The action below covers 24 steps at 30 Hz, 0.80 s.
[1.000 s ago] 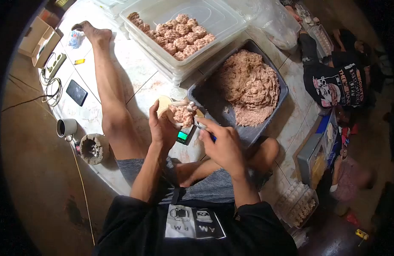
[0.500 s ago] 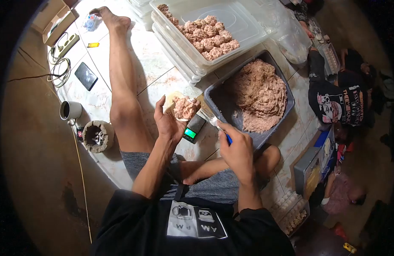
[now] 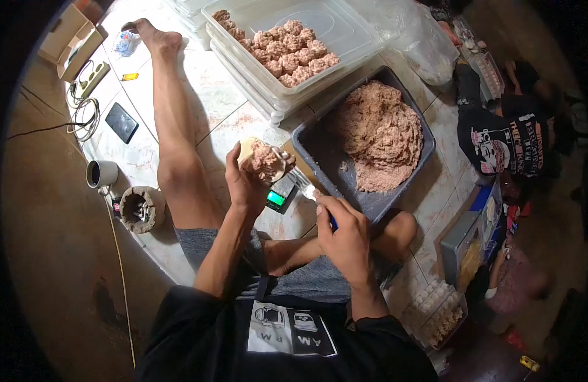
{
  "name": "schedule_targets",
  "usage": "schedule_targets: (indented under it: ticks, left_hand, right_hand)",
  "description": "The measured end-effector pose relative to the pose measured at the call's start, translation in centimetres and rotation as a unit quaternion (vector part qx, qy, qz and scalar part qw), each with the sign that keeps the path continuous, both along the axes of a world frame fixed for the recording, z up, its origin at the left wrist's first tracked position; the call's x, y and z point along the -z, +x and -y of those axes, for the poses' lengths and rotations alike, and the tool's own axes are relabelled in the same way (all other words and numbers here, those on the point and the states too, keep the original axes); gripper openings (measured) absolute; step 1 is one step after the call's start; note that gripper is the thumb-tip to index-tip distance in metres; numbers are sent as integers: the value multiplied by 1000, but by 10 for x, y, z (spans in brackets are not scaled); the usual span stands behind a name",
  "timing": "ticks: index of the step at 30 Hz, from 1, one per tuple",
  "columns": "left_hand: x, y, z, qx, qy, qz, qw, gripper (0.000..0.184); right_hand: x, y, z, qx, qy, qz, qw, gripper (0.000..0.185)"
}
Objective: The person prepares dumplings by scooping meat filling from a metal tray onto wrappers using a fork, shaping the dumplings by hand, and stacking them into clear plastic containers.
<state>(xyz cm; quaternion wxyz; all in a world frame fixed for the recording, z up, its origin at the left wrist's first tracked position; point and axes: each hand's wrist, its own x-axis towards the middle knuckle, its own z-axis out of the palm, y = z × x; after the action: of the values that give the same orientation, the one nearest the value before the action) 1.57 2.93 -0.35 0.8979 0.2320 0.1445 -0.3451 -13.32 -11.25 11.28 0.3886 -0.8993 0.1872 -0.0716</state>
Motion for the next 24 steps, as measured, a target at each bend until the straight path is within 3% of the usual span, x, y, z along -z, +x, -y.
schedule_targets:
  ticks: [4, 7, 11, 12, 16, 19, 24]
  left_hand:
    - [-10, -21, 17, 41, 117, 19, 992, 74]
    - [9, -12, 5, 30, 83, -34, 995, 74]
    - [15, -10, 7, 53, 88, 63, 993, 73]
    - [11, -15, 13, 36, 117, 37, 992, 73]
    - [19, -13, 4, 111, 157, 138, 971, 79]
    - [7, -15, 5, 106, 156, 179, 966, 80]
    - [-3, -19, 13, 132, 124, 164, 970, 86]
  right_hand:
    - [31, 18, -3, -34, 9, 46, 998, 20]
    - [37, 9, 4, -49, -18, -32, 998, 21]
    - [10, 12, -11, -31, -6, 53, 998, 19]
    - [20, 15, -12, -20, -14, 23, 999, 19]
    - [28, 13, 7, -50, 8, -26, 998, 23]
    - [8, 6, 8, -23, 18, -37, 999, 22]
    - [20, 2, 12, -8, 64, -16, 998, 21]
